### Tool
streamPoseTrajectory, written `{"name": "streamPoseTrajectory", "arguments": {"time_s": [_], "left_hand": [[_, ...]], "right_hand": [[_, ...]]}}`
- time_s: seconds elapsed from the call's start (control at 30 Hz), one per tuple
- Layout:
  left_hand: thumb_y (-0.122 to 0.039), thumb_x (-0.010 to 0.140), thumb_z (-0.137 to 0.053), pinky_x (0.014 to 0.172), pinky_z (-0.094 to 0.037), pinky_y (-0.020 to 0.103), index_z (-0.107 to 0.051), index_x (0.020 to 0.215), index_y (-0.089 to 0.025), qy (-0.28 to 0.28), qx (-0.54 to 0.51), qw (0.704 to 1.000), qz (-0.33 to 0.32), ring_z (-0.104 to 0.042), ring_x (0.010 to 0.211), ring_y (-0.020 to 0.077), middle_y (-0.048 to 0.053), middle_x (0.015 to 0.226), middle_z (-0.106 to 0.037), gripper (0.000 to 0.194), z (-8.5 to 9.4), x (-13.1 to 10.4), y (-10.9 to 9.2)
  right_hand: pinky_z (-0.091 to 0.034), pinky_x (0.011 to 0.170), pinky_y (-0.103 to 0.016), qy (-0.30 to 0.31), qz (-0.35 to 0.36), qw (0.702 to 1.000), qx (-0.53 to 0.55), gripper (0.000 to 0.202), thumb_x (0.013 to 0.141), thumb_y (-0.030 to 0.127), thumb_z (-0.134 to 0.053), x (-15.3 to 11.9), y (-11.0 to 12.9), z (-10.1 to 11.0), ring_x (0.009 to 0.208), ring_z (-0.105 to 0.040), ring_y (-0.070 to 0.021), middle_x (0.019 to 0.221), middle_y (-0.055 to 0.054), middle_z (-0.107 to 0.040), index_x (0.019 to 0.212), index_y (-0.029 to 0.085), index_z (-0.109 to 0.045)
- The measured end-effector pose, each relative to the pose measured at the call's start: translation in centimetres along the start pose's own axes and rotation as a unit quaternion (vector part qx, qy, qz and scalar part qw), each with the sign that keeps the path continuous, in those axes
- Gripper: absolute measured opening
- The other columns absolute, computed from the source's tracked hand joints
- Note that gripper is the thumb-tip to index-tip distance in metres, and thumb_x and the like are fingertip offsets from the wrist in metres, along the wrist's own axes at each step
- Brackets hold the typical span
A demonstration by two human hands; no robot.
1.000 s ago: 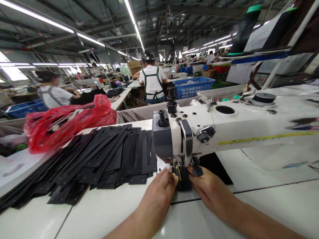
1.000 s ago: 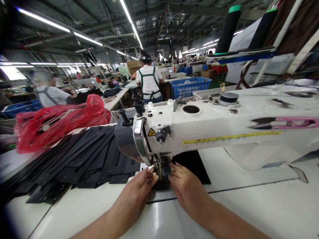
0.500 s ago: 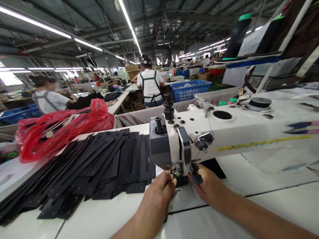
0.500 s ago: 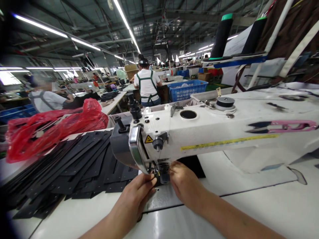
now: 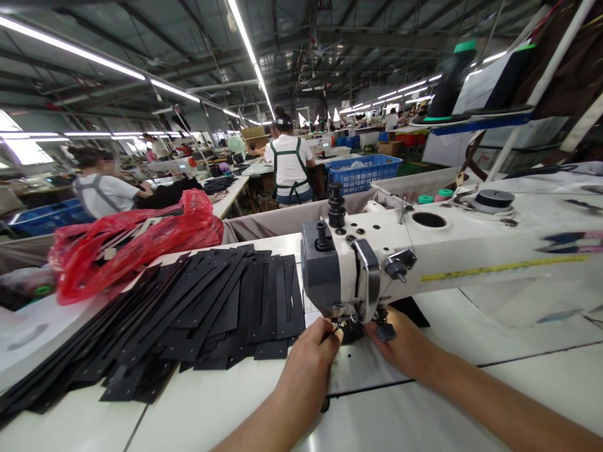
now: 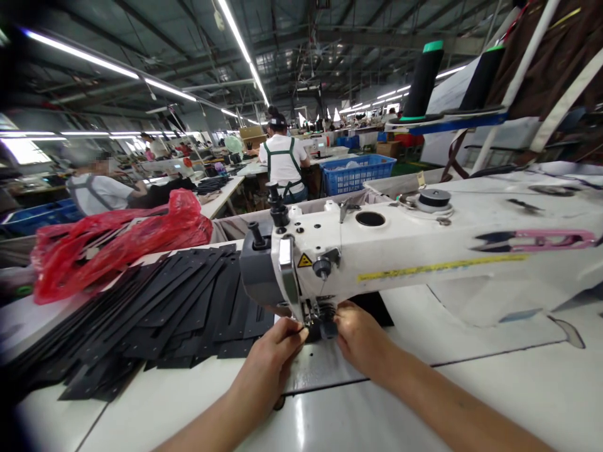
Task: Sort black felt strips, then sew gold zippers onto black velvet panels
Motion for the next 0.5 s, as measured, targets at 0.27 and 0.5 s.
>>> {"name": "streamPoseTrajectory", "arguments": {"time_s": [0.27, 0.5], "left_hand": [[-0.017, 0.090, -0.043, 0.079, -0.050, 0.032, -0.062, 0.096, -0.016, 0.006, -0.004, 1.000, 0.012, -0.059, 0.092, 0.0190, 0.008, 0.098, -0.059, 0.020, 0.1, 0.3, 0.3], [-0.016, 0.090, -0.045, 0.083, -0.050, 0.031, -0.061, 0.097, -0.015, 0.019, -0.017, 0.999, 0.021, -0.058, 0.096, 0.0191, 0.008, 0.100, -0.060, 0.018, 0.3, 0.4, 0.3]], "right_hand": [[-0.050, 0.067, -0.032, 0.022, -0.008, 1.000, 0.005, 0.030, 0.086, 0.018, -0.037, 0.0, -0.3, 0.0, 0.073, -0.060, -0.0197, 0.076, -0.008, -0.065, 0.073, 0.018, -0.064], [-0.050, 0.075, -0.034, 0.046, -0.008, 0.999, 0.022, 0.028, 0.086, 0.018, -0.039, 0.1, -1.1, -0.5, 0.081, -0.061, -0.0207, 0.083, -0.009, -0.067, 0.081, 0.017, -0.066]]}}
Point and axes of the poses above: each hand's wrist, its own x-axis towards the middle knuckle, its own z-axis out of the back of the hand, y = z × x, the point moved 2 cm from there along x, towards the middle knuckle
